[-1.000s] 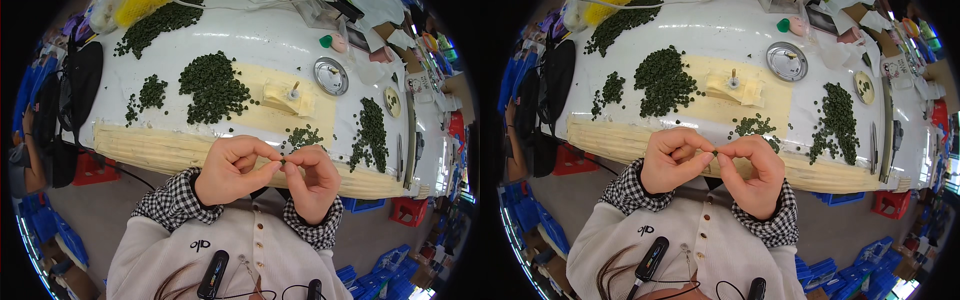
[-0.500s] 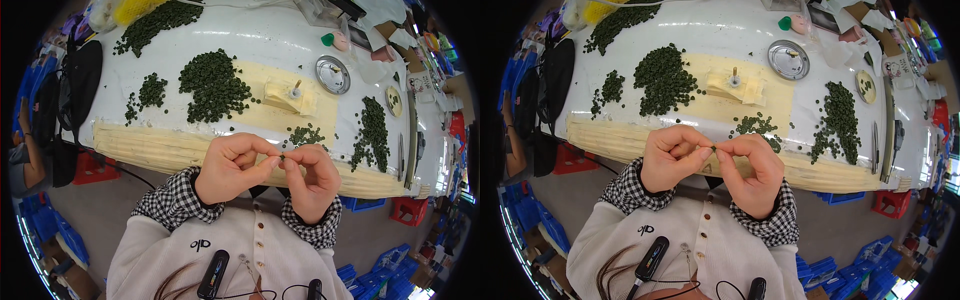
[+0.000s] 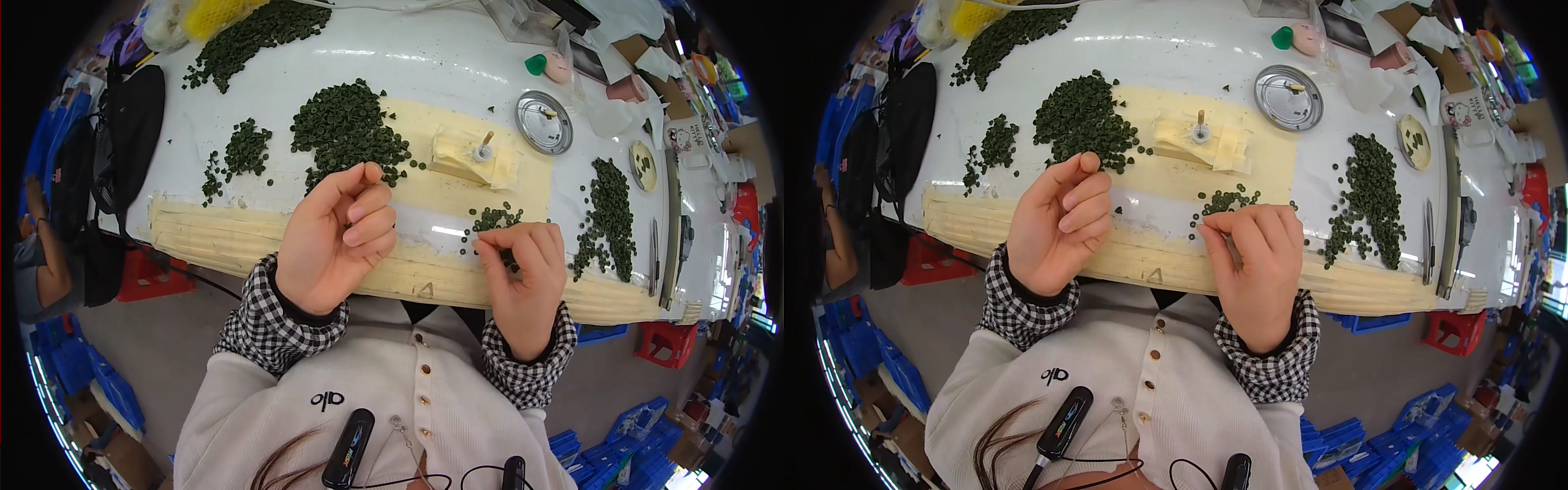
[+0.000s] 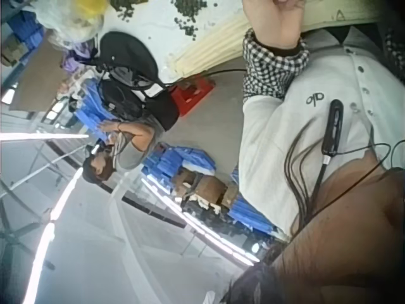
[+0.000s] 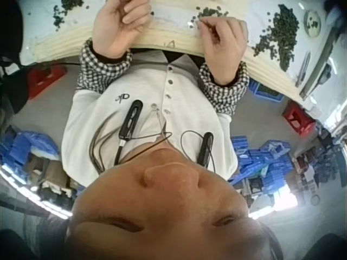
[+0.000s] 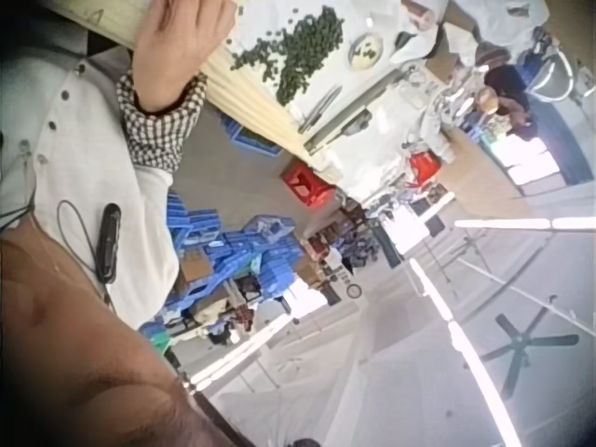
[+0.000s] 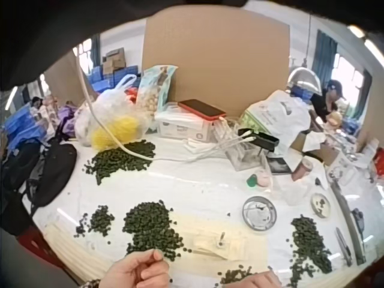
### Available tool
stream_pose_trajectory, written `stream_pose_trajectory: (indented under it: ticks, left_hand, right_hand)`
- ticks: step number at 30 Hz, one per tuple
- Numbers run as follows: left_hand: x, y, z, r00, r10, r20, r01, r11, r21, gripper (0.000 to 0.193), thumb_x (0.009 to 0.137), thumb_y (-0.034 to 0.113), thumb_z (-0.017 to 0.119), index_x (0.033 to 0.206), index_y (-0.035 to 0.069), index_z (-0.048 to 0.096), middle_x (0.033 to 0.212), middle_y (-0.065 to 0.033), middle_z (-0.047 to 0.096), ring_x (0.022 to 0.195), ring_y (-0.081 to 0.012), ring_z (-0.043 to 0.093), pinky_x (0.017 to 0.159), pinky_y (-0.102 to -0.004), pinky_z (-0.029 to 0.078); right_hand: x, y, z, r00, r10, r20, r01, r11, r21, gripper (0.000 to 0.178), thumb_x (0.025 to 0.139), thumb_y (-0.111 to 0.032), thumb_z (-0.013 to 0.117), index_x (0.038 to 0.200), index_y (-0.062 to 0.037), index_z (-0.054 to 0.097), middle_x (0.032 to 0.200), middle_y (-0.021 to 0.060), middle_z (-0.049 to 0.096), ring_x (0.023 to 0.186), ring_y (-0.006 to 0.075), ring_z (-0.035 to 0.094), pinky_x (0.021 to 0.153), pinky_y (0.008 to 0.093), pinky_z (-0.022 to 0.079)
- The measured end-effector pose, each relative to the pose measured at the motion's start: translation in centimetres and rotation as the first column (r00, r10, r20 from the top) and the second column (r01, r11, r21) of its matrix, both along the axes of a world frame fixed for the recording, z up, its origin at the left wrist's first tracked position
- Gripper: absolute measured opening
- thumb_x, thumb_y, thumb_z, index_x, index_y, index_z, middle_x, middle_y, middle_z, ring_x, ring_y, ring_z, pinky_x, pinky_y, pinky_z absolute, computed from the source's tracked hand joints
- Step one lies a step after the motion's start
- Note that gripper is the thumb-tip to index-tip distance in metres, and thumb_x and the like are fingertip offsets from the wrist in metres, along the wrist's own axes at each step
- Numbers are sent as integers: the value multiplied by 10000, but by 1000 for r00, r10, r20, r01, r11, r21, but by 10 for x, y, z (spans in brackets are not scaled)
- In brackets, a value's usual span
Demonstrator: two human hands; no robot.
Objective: Assembling or sorting small green plastic toy components at a factory workbench.
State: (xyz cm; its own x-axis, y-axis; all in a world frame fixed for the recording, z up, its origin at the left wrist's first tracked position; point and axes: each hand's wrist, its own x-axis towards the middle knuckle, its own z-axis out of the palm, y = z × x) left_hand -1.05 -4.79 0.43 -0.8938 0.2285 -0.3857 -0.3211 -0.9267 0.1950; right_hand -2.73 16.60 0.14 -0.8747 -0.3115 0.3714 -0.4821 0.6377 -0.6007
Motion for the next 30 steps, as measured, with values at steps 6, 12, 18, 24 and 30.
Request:
stream_pose_trajectory:
  ticks: [6, 12, 18, 24, 30]
  left_hand:
    - [3, 9, 15, 989, 61, 132, -47, 993, -108, 281, 939, 15, 361, 1200, -22, 459, 1070, -111, 527, 779, -121, 519, 670, -220, 453]
    - [5, 6, 13, 993, -48, 105, 56, 995, -82, 258, 988, 138, 365, 1180, 3, 472, 1097, -141, 567, 788, -110, 571, 652, -190, 491]
    - [10, 10, -13, 964, -224, -146, 227, 974, 3, 291, 1012, 279, 319, 1055, 63, 508, 705, 25, 487, 568, -30, 426, 465, -169, 325]
    - [6, 18, -1, 960, -279, -11, 278, 958, -69, 322, 1011, 243, 323, 1186, 19, 473, 727, 39, 413, 568, -36, 354, 537, -191, 327]
    - [4, 26, 9, 957, -287, 26, 285, 930, -233, 386, 985, 180, 406, 1312, -25, 407, 876, -11, 528, 671, -39, 447, 588, -155, 383]
  right_hand:
    - [-6, -4, 4, 999, -34, -8, 35, 990, 135, 136, 691, -67, 718, 789, -69, 624, 768, 36, 554, 787, 237, 488, 734, 348, 372]
    - [-10, 1, 4, 998, -52, -28, 56, 983, 175, 152, 693, -94, 722, 806, -76, 623, 773, 28, 557, 786, 230, 492, 740, 344, 365]
    - [-8, 1, -1, 998, 19, -64, -5, 979, 205, 137, 709, -89, 705, 801, -70, 606, 774, 35, 556, 782, 231, 494, 748, 345, 359]
    - [-5, -2, -2, 999, -32, -34, 34, 996, 82, 119, 725, -5, 674, 797, -29, 581, 764, 67, 558, 735, 257, 512, 673, 348, 402]
    - [0, 0, 1, 997, -75, 14, 76, 983, -167, 123, 741, 65, 660, 839, 9, 609, 733, 94, 593, 636, 205, 564, 574, 281, 447]
